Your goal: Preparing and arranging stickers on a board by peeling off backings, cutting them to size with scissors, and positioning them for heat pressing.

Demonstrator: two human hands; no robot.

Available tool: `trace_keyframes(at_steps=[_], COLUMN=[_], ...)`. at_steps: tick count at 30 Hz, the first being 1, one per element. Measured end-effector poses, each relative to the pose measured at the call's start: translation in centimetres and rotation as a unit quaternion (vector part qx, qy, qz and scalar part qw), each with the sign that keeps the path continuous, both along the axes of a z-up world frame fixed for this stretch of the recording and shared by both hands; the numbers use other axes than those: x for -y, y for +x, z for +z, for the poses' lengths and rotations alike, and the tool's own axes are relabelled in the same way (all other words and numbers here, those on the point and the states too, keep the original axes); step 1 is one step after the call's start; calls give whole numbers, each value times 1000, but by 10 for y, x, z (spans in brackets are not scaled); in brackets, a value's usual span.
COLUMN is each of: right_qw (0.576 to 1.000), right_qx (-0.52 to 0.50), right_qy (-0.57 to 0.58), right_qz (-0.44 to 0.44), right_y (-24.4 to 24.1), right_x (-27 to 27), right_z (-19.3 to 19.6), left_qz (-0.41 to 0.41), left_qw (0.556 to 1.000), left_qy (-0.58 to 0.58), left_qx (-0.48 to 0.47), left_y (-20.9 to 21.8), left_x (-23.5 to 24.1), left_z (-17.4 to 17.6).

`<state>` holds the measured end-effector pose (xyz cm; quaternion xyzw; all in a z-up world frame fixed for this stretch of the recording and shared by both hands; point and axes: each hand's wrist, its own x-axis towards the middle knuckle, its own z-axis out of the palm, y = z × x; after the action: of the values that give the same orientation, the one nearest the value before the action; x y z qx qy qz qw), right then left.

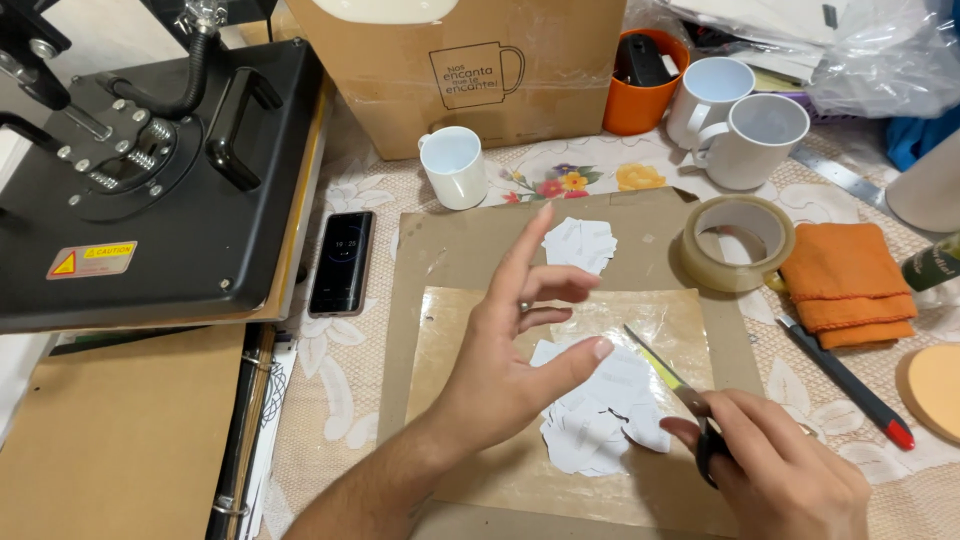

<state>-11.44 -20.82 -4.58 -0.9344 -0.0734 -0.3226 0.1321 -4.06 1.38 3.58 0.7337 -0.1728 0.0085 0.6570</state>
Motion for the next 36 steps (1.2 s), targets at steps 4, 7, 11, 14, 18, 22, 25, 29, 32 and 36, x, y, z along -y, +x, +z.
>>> trace_keyframes(at_steps=[4,7,11,14,18,22,25,29,32,36], right_qw=[996,983,978,981,889,843,798,863,916,864], right_qx=[26,70,57,-35,-432,-491,-547,-478,-357,-484], right_qy=[-76,-159,-189,-175,-140,-197,-228,-161,-24,-40], right_qz=[-28,-57,-64,-71,-53,-93,-104,36,182,135], right_y=[-1,0,1,2,26,54,70,112,186,266], right_x=[1,6,7,10,35,62,73,49,25,-17], right_z=[-5,-12,-11,-22,-26,-18,-12,11,-8,-16], left_qz=[-1,6,3,0,53,115,130,116,109,107], left_qw=[998,998,999,998,997,988,984,986,987,985], left_qy=[55,63,52,52,-27,-38,-29,-62,-69,-72], left_qx=[8,-5,0,41,45,99,117,104,100,117], left_y=[5,10,14,13,12,15,13,7,1,-6], left_x=[8,14,17,15,4,-16,-24,-25,-25,-29], left_z=[-1,-3,-10,-13,-13,-10,-3,7,14,19])
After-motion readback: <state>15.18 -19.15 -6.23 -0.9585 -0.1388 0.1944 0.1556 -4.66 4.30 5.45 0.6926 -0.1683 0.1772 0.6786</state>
